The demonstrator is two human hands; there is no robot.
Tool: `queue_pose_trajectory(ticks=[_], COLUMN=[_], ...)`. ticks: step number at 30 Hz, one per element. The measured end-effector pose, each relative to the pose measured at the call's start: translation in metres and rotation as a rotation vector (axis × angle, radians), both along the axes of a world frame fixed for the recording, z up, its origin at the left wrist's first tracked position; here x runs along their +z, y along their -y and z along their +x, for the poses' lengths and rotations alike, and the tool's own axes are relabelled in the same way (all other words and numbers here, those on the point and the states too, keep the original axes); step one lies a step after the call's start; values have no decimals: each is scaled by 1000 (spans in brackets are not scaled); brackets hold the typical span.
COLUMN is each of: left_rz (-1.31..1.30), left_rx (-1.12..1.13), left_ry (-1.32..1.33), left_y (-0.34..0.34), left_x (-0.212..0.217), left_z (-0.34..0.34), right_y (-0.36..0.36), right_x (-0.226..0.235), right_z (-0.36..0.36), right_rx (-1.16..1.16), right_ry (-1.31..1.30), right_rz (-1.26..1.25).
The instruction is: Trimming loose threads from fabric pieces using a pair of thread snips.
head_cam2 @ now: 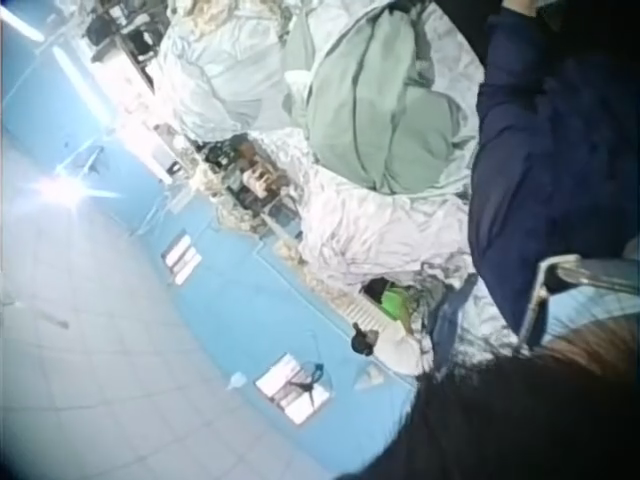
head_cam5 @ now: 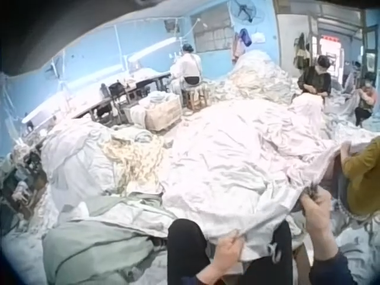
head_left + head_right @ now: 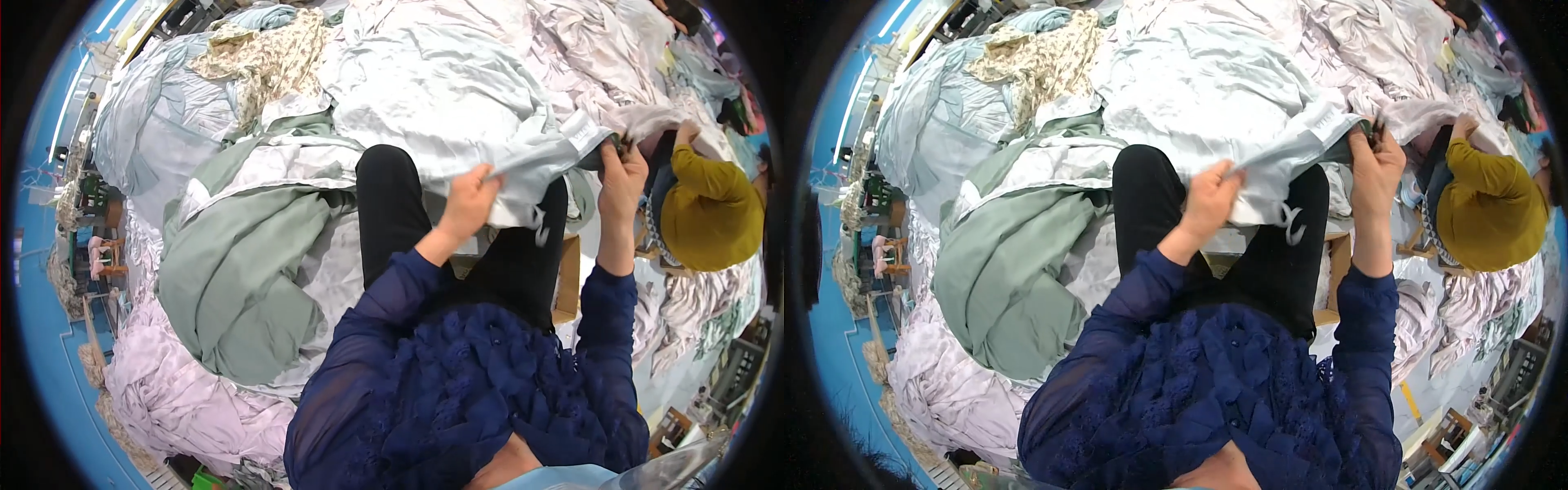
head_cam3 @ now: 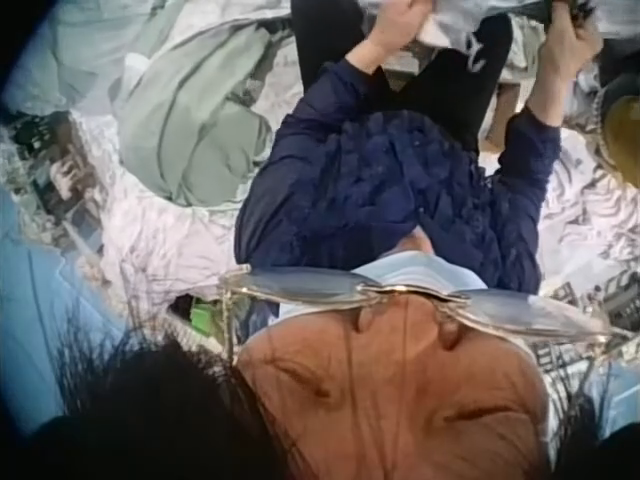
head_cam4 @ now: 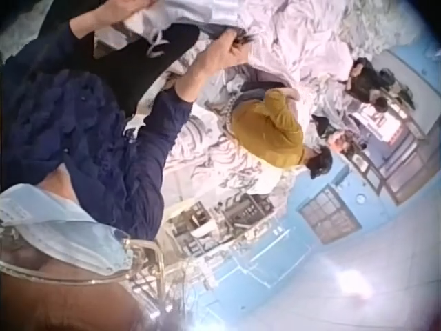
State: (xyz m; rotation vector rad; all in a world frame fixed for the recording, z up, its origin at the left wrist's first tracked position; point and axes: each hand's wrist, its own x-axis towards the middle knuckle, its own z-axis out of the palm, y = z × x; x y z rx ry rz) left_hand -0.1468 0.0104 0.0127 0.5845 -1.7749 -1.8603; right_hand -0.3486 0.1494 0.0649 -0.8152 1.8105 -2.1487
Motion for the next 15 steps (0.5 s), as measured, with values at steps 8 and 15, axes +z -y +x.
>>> queue_pose_trajectory(ticks=[8, 15], left_rz=[604, 876], left_rx=[-203, -254], left_ry=[-210, -170], left_y=[44, 41], left_x=[8, 2], left_z=[-36, -38], right_y=[17, 41], right_x=[-8, -40], right_z=[77, 101], right_rx=[180, 82], right_ry=[-527, -609], right_rz=[207, 339])
